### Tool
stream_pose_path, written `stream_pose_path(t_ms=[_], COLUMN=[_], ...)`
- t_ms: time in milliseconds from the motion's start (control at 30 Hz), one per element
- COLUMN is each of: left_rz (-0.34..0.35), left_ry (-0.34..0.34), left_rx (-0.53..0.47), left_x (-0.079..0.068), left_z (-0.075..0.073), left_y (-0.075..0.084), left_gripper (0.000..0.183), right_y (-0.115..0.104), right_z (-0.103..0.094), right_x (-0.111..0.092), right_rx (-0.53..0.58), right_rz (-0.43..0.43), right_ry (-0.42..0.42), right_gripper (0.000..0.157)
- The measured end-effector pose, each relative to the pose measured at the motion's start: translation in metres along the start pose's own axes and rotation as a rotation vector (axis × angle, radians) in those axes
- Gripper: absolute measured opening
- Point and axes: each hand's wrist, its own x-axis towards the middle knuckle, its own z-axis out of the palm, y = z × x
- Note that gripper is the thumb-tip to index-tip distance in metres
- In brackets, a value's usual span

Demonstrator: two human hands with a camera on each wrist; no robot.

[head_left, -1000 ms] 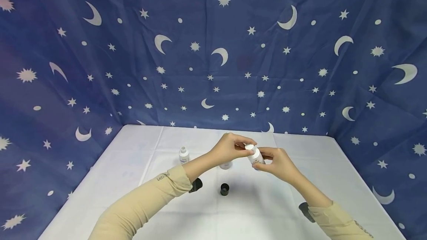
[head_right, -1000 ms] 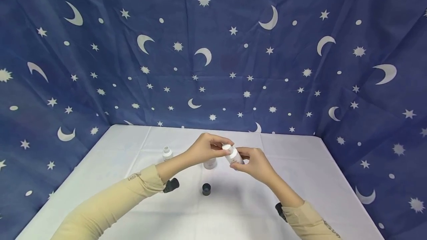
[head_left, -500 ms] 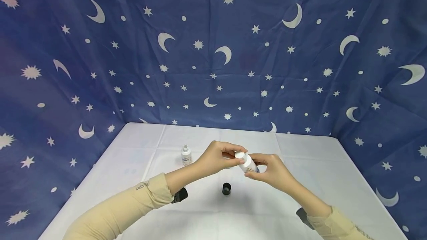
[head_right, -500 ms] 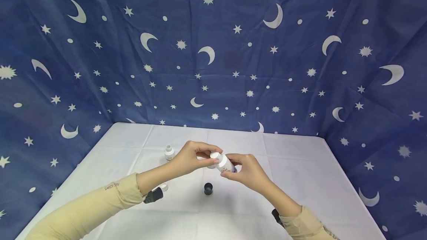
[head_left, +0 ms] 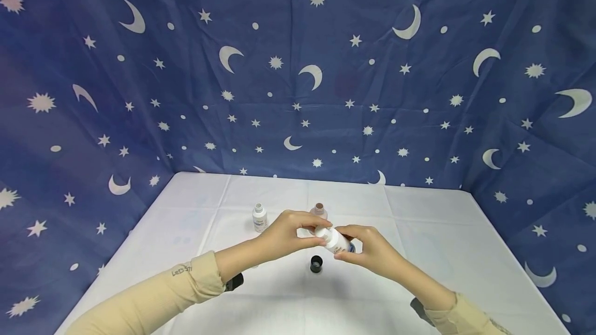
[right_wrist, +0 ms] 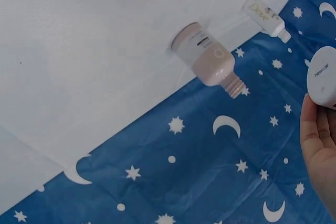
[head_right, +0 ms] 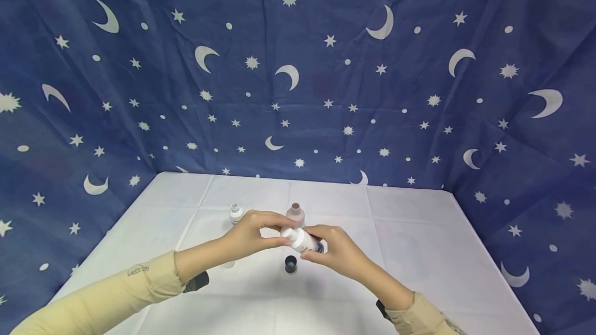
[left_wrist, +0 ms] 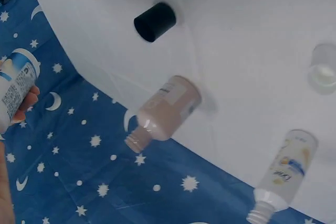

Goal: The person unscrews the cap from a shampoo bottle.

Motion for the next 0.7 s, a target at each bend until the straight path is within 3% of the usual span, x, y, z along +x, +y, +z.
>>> stream_pose_path(t_ms=[100,233,500,700], left_rz=[0.079,0.129,0.109,0.092], left_ry=[-0.022,-0.061,-0.064,-0.015], left_rx=[0.089,0.118,0.125,0.126], left_x=[-0.002,0.000,0.004,0.006], left_z=[-0.003,-0.008,-0.011,-0.007], left_y=[-0.005,-0.010,-0.010,-0.011], left_gripper=[0.032,0.033,0.032,0.029], right_y=[0.001,0.003,0.000,0.000], right_z=[0.003,0.004,0.004,0.006], right_x=[0.002,0.005,0.010,0.012], right_rx=[-0.014,-0.011,0.030,-0.029], right_rz=[0.002,0.015,0.031,0.016], right_ry=[-0.023,-0.046,-0.125,-0.067], right_gripper=[0.037,0.037,0.033,0.036])
